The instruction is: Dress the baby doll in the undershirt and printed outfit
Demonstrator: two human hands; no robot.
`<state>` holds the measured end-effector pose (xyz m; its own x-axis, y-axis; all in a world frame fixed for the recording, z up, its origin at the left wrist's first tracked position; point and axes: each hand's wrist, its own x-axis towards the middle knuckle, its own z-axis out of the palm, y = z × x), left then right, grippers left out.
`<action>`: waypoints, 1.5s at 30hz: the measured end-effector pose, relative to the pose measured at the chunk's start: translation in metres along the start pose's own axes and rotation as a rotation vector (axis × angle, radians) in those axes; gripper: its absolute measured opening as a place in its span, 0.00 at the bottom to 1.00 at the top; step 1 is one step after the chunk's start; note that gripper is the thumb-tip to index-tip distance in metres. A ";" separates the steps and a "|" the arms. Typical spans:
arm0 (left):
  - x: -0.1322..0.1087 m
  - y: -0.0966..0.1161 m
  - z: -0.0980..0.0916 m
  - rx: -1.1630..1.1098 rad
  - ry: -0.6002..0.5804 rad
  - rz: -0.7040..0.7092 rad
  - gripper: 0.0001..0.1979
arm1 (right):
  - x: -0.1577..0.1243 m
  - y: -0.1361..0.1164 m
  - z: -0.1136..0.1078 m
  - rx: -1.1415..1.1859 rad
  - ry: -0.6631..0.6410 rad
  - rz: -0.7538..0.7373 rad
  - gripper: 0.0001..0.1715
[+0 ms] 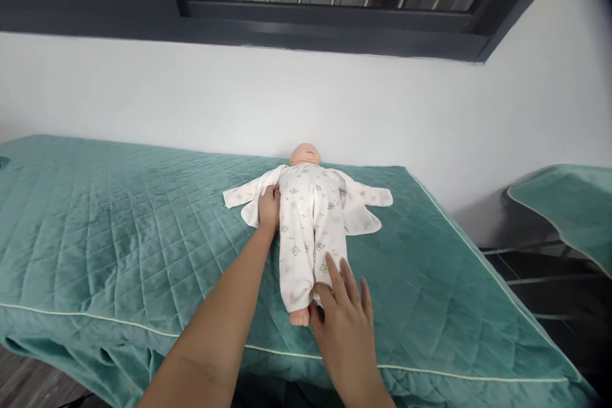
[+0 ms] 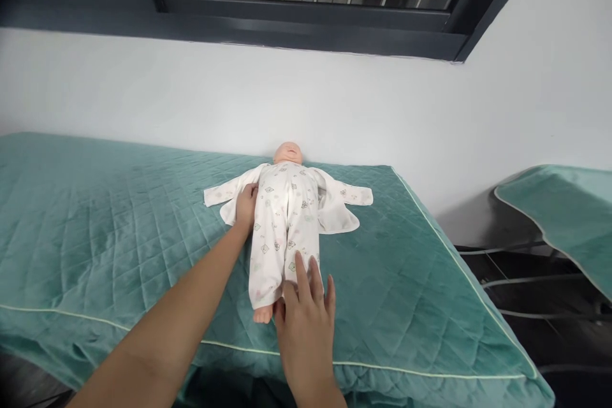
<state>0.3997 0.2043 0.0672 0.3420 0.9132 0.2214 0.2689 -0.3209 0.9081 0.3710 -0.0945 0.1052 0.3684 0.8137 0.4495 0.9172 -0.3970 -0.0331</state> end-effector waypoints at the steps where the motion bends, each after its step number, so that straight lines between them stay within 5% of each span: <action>1: 0.000 0.000 0.000 -0.002 0.005 0.002 0.15 | 0.000 0.000 0.000 0.002 0.002 0.003 0.07; 12: 0.002 0.000 -0.002 0.010 0.033 -0.001 0.15 | 0.008 0.007 -0.001 0.184 -0.010 -0.043 0.10; 25: -0.001 0.004 -0.002 0.116 0.006 0.009 0.15 | -0.009 -0.001 -0.036 0.483 -0.040 0.018 0.10; 30: -0.007 0.008 -0.001 0.199 -0.044 0.044 0.11 | -0.003 0.020 -0.038 0.610 -0.068 -0.037 0.09; 33: -0.008 0.010 -0.001 0.272 -0.071 0.061 0.09 | 0.021 0.056 -0.026 0.743 0.044 0.095 0.10; 36: -0.010 0.014 -0.002 0.363 -0.106 0.069 0.10 | 0.060 0.098 0.009 0.638 0.093 0.164 0.13; 41: -0.025 0.016 -0.011 0.472 -0.186 0.177 0.16 | 0.105 0.132 0.066 0.463 -0.119 -0.055 0.21; 45: -0.049 0.008 -0.024 0.550 -0.290 0.318 0.17 | 0.104 0.130 0.071 0.345 -0.176 -0.151 0.19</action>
<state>0.3640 0.1625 0.0722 0.6856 0.6746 0.2738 0.5067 -0.7121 0.4859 0.5393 -0.0312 0.0847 0.2186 0.9239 0.3140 0.9489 -0.1262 -0.2893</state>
